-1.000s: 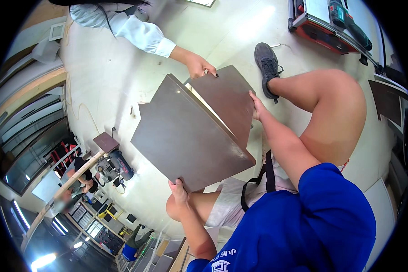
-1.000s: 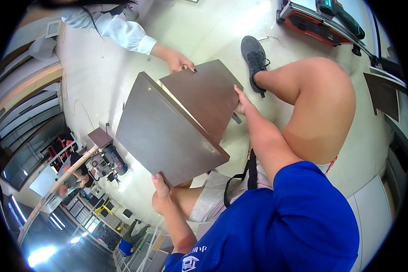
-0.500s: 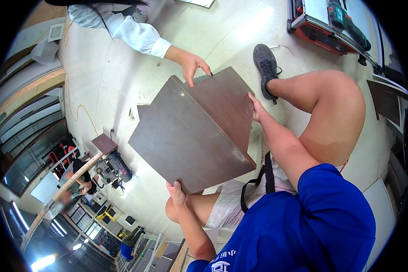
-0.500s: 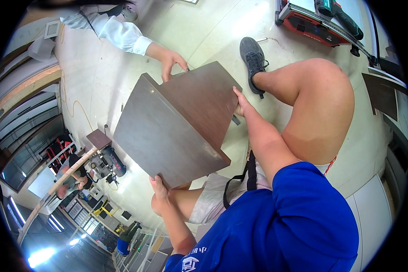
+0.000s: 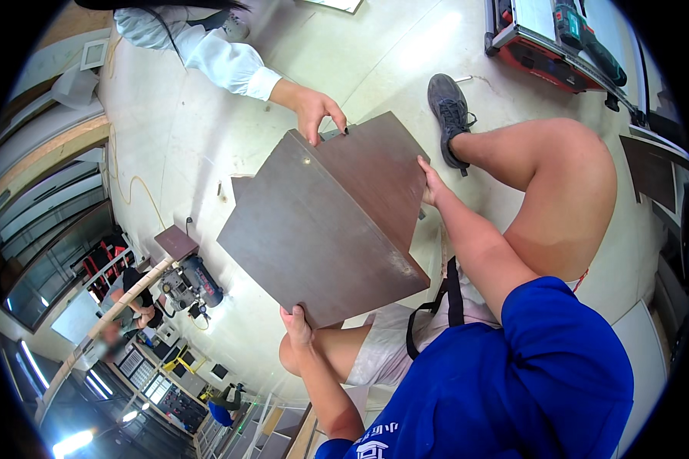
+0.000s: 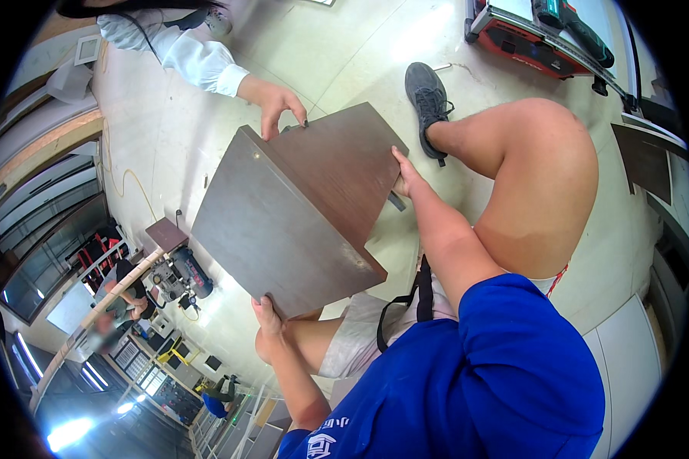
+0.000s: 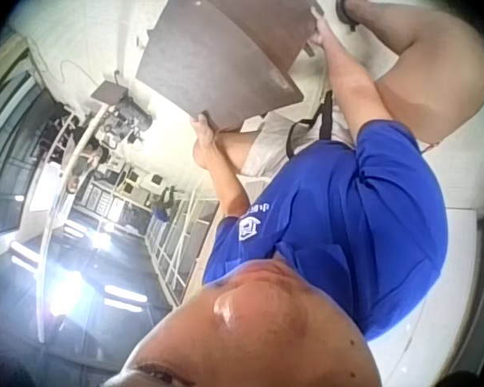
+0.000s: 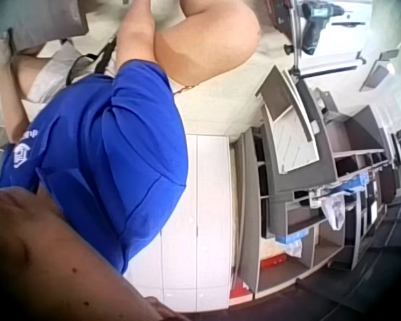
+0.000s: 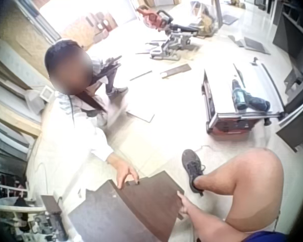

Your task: The person sits on the floor and uses a cordless drill to fasten screws into flat-pack wooden panels. They align the pieces, drill them together, and assemble a small cabinet-like structure.

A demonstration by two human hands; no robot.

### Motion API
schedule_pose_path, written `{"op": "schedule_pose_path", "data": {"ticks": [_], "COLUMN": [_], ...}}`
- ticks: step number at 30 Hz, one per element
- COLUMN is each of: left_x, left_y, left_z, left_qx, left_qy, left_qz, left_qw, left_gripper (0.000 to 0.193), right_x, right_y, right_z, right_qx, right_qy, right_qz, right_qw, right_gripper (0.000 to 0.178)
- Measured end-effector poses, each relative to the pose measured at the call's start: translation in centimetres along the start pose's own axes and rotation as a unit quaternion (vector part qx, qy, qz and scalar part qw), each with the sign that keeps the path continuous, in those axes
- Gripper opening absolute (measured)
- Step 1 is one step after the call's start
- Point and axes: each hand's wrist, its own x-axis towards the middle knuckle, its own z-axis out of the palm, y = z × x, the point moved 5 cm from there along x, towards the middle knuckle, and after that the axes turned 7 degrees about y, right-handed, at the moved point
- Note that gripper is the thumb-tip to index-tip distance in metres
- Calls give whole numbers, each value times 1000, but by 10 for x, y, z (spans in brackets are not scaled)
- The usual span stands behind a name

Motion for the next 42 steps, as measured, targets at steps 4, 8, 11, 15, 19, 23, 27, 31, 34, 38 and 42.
{"op": "schedule_pose_path", "data": {"ticks": [4,8,11,15,19,23,27,31,34,38,42], "left_x": [2,0,1,1,3,3,2,1,2,1,1], "left_y": [1,3,5,6,-2,-4,-3,-4,-6,-7,-4], "left_z": [4,7,8,7,-4,-1,3,0,-7,-7,5], "left_qx": [-5,-18,-20,-23,-22,-28,-37,-47,-53,-57,-53], "left_qy": [-5,-11,-14,-17,-15,-29,-32,-32,-33,-42,-41], "left_qz": [-8,-20,-19,-16,-15,-18,-15,-25,-28,-31,-29], "left_qw": [1000,1000,1000,999,1000,999,999,998,998,997,997], "left_gripper": [83,82,81,81,80,81,81,81,80,78,78], "right_x": [-3,-5,-2,-6,-11,-3,-2,2,1,-6,-2], "right_y": [0,1,0,-1,0,-1,-1,0,0,-1,-2], "right_z": [2,3,1,4,9,2,0,-2,-2,2,0], "right_qx": [8,13,23,18,12,11,15,25,28,19,25], "right_qy": [16,19,4,9,10,10,10,5,25,36,34], "right_qz": [-2,6,5,-1,-2,-13,-3,-5,-1,-4,0], "right_qw": [1000,1000,1000,1000,1000,1000,1000,1000,999,999,999], "right_gripper": [64,63,63,62,62,61,59,58,56,56,61]}}
